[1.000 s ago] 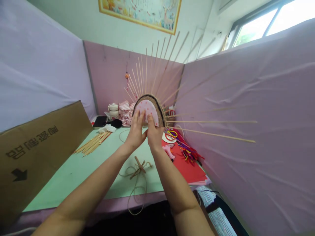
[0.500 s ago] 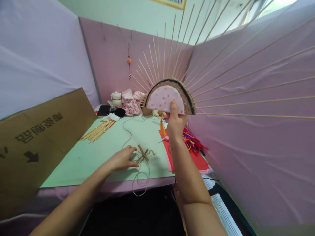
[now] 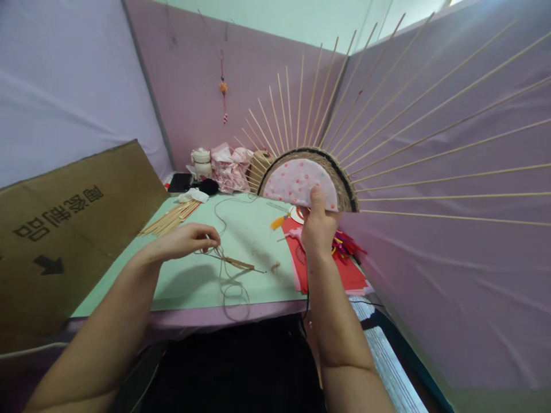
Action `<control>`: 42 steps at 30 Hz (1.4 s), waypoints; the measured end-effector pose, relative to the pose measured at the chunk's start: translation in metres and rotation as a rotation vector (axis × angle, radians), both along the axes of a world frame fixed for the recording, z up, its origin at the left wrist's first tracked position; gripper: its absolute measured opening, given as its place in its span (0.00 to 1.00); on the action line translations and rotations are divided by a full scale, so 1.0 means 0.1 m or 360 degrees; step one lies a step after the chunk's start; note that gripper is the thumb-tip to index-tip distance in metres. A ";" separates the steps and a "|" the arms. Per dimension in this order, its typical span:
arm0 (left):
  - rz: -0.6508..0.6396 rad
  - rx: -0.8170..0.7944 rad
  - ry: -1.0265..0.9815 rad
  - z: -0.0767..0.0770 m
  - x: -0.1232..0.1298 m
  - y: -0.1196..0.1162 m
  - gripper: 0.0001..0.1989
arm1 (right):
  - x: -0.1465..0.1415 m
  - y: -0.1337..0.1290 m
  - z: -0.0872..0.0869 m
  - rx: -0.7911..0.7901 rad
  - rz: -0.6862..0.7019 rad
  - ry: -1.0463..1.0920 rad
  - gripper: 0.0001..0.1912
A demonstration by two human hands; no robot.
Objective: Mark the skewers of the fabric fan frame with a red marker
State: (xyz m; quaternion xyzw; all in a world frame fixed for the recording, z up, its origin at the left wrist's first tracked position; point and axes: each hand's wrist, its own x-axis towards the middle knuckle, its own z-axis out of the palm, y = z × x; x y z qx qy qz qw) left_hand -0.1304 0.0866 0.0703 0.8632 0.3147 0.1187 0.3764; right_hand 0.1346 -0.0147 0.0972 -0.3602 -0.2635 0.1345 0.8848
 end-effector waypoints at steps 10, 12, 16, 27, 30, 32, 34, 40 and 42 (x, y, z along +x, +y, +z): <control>0.0071 -0.0111 -0.0677 0.22 0.73 0.45 0.09 | 0.07 -0.03 -0.01 0.0065 -0.0066 0.0056 0.20; 0.0006 -0.0076 -0.0486 0.31 0.78 0.51 0.08 | 0.09 -0.06 0.00 0.0083 -0.0080 0.0070 0.20; 0.0277 0.0095 -0.0478 0.41 0.70 0.56 0.08 | 0.10 -0.08 0.00 0.0111 -0.0090 0.0081 0.19; 0.1118 0.0539 -0.1478 0.57 0.47 1.32 0.06 | 0.07 -0.01 -0.10 0.0057 -0.0118 0.0095 0.20; 0.0934 0.0761 -0.0731 0.40 0.39 1.45 0.07 | 0.06 -0.02 -0.11 0.0039 -0.0131 0.0112 0.20; 0.0871 0.0758 -0.0267 0.23 0.41 1.39 0.10 | 0.06 -0.02 -0.12 0.0038 -0.0132 0.0134 0.20; 0.0796 0.0752 -0.0105 0.06 0.52 1.24 0.11 | 0.05 -0.02 -0.15 0.0035 -0.0122 0.0142 0.21; 0.0457 0.0555 0.0421 -0.48 0.95 0.81 0.17 | 0.00 0.01 -0.25 0.0047 -0.0082 0.0151 0.22; 0.0508 0.0508 0.0442 -0.63 1.01 0.77 0.21 | -0.01 0.02 -0.29 0.0017 -0.0062 0.0166 0.22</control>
